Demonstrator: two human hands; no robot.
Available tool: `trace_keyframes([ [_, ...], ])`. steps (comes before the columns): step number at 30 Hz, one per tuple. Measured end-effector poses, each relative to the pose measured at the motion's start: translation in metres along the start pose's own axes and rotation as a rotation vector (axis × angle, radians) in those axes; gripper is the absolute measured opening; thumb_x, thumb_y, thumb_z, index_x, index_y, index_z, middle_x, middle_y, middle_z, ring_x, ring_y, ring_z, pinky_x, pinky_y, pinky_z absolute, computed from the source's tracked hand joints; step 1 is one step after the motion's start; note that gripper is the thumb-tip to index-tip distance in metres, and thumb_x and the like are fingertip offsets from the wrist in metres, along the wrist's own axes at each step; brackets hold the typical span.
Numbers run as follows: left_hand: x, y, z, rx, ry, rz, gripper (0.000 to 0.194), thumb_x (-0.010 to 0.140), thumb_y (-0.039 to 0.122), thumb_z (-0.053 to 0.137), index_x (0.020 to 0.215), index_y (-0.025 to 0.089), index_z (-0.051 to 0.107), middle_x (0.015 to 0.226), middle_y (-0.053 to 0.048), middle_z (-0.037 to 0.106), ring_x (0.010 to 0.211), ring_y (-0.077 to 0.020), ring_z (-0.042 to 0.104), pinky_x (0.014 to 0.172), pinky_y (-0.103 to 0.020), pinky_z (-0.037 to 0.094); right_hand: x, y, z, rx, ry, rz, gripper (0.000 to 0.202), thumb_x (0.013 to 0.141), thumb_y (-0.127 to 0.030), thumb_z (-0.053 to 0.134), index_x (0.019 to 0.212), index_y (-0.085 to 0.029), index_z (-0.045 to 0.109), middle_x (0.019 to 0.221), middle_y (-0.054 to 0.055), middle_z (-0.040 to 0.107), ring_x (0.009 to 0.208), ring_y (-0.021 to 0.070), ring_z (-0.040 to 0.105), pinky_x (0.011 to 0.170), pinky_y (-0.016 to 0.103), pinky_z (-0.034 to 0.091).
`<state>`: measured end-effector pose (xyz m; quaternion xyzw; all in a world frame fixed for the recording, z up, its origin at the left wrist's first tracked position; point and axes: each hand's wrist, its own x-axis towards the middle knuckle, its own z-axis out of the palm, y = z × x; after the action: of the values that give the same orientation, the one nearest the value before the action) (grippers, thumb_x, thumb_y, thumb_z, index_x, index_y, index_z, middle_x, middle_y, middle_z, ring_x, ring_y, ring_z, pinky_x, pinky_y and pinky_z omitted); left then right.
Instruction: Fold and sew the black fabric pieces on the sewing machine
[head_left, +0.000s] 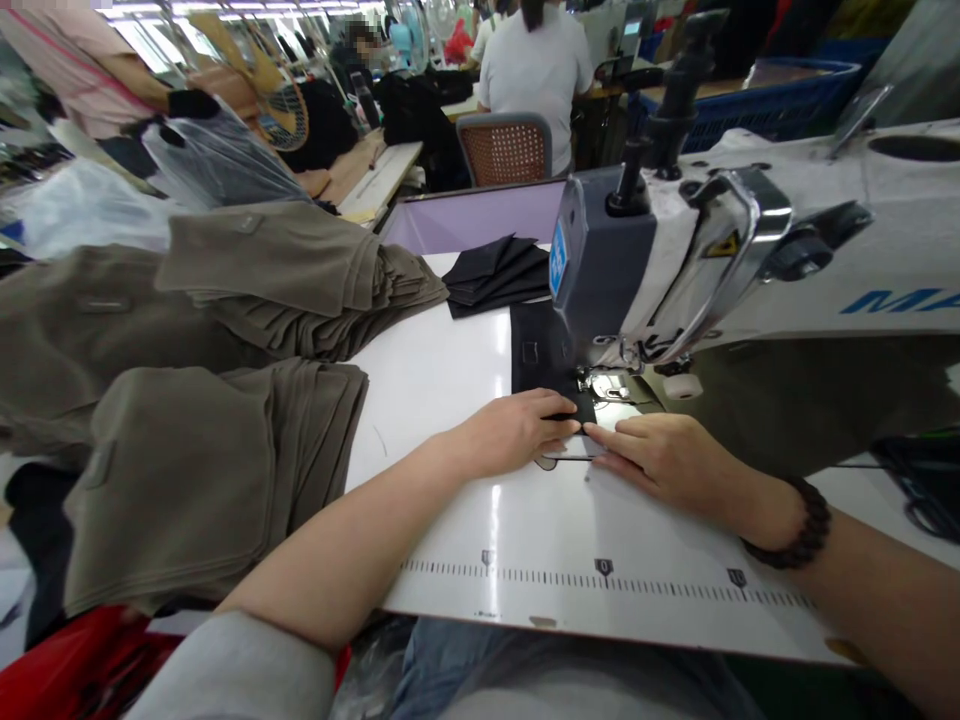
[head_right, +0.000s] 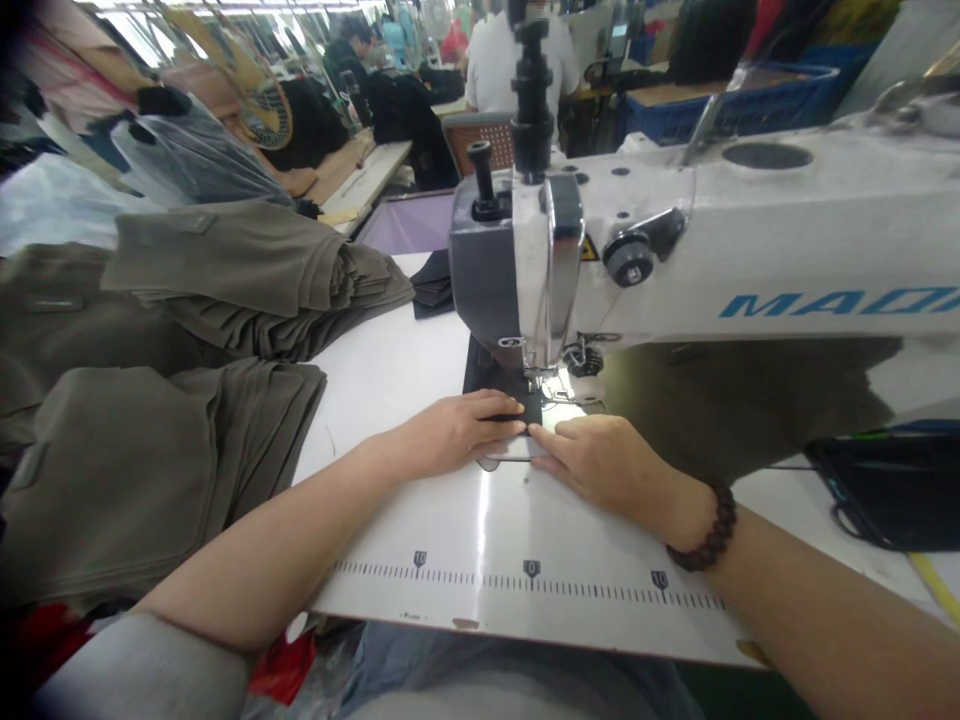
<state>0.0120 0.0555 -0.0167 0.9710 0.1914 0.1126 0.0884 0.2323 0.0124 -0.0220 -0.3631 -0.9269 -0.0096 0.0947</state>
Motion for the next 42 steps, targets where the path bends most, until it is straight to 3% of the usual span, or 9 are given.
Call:
trace_keyframes([
  [13, 0.004, -0.011, 0.003, 0.007, -0.019, -0.097, 0.033, 0.088, 0.028, 0.046, 0.113, 0.009, 0.054, 0.123, -0.012, 0.05, 0.116, -0.0216, 0.044, 0.102, -0.038, 0.035, 0.01, 0.002, 0.006, 0.005, 0.0, 0.161, 0.035, 0.086, -0.036, 0.045, 0.11, -0.013, 0.055, 0.081, 0.006, 0.067, 0.068, 0.0164, 0.062, 0.054, 0.026, 0.038],
  [23, 0.005, -0.013, 0.003, -0.006, -0.095, -0.161, 0.039, 0.088, 0.032, 0.044, 0.121, 0.01, 0.047, 0.131, -0.012, 0.044, 0.124, -0.022, 0.037, 0.106, -0.045, 0.025, 0.01, 0.002, 0.006, 0.027, 0.034, 0.13, 0.03, 0.086, -0.032, 0.045, 0.107, -0.015, 0.056, 0.084, 0.006, 0.067, 0.068, 0.0145, 0.061, 0.055, 0.025, 0.04],
  [42, 0.01, -0.02, 0.003, 0.009, -0.063, -0.182, 0.038, 0.088, 0.032, 0.044, 0.12, 0.011, 0.048, 0.13, -0.013, 0.045, 0.123, -0.0225, 0.038, 0.104, -0.044, 0.029, 0.009, 0.001, 0.006, 0.046, 0.058, 0.136, 0.029, 0.086, -0.033, 0.045, 0.105, -0.015, 0.057, 0.082, 0.007, 0.067, 0.068, 0.015, 0.061, 0.056, 0.025, 0.038],
])
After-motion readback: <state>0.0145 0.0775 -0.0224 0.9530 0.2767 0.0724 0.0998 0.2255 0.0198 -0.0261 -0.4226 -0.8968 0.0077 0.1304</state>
